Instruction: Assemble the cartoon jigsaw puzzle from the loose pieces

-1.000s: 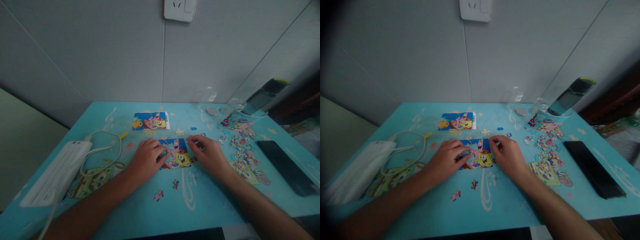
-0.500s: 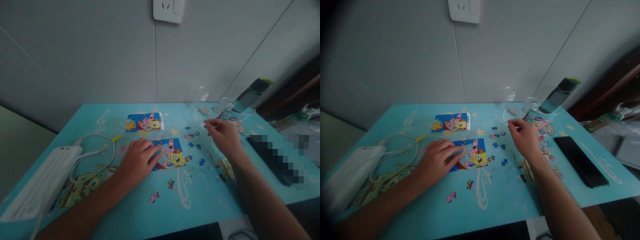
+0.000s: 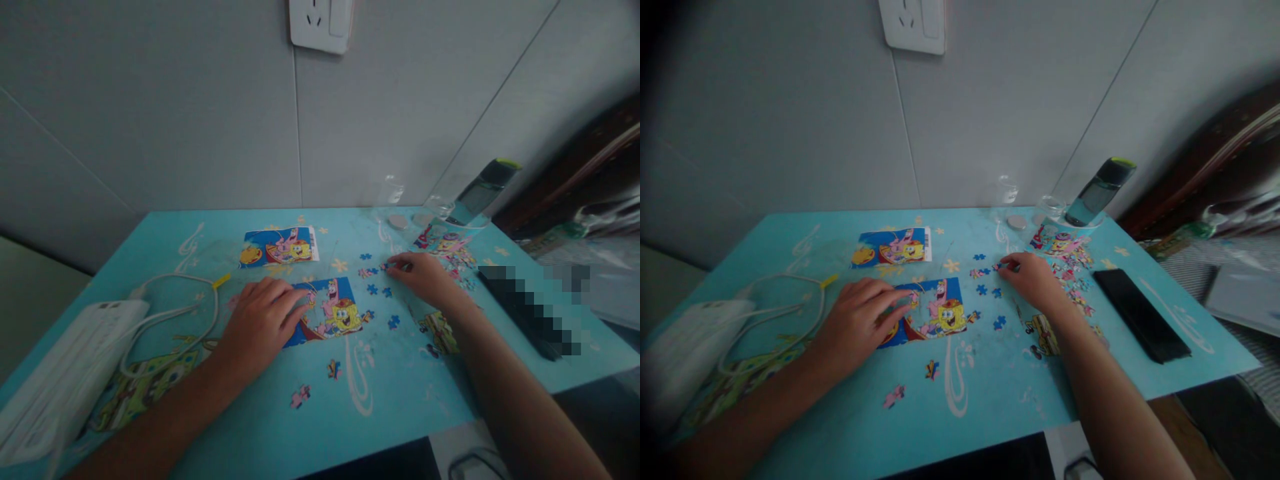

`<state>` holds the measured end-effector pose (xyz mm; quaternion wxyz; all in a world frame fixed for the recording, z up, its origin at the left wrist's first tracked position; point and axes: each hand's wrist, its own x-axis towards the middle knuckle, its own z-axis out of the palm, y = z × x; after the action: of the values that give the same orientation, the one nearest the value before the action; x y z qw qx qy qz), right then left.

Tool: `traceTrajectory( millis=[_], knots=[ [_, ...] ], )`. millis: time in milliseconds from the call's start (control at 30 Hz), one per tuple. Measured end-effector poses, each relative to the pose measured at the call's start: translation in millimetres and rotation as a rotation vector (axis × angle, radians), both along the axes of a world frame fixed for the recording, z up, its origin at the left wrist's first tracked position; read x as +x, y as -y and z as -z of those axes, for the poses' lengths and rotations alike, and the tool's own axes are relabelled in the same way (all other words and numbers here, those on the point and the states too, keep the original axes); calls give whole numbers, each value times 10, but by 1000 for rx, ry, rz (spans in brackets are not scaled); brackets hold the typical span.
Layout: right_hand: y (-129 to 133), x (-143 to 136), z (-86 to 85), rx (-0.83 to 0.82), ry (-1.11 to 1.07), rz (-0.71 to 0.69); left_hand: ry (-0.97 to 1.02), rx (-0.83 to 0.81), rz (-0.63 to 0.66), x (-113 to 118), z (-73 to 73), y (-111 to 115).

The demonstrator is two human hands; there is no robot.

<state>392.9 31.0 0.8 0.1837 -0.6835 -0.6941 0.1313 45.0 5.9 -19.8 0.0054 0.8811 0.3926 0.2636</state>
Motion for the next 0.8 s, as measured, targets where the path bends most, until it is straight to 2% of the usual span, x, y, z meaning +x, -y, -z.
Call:
traceTrajectory(
  millis=[200, 400, 600, 700, 800],
  knots=[
    [14, -76, -10, 46, 39, -60, -15, 15, -14, -15, -26, -8],
    [77, -369, 51, 103, -7, -226, -22, 26, -29, -19, -39, -7],
    [86, -470, 89, 120, -41, -260, -6, 17, -37, -15, -66, -10],
    [72, -453, 90, 121, -90, -266, 21, 1, 31, -7, -108, 9],
    [105, -488, 54, 83, -187, -259, 5, -38, 205, 15, -139, 70]
  ],
)
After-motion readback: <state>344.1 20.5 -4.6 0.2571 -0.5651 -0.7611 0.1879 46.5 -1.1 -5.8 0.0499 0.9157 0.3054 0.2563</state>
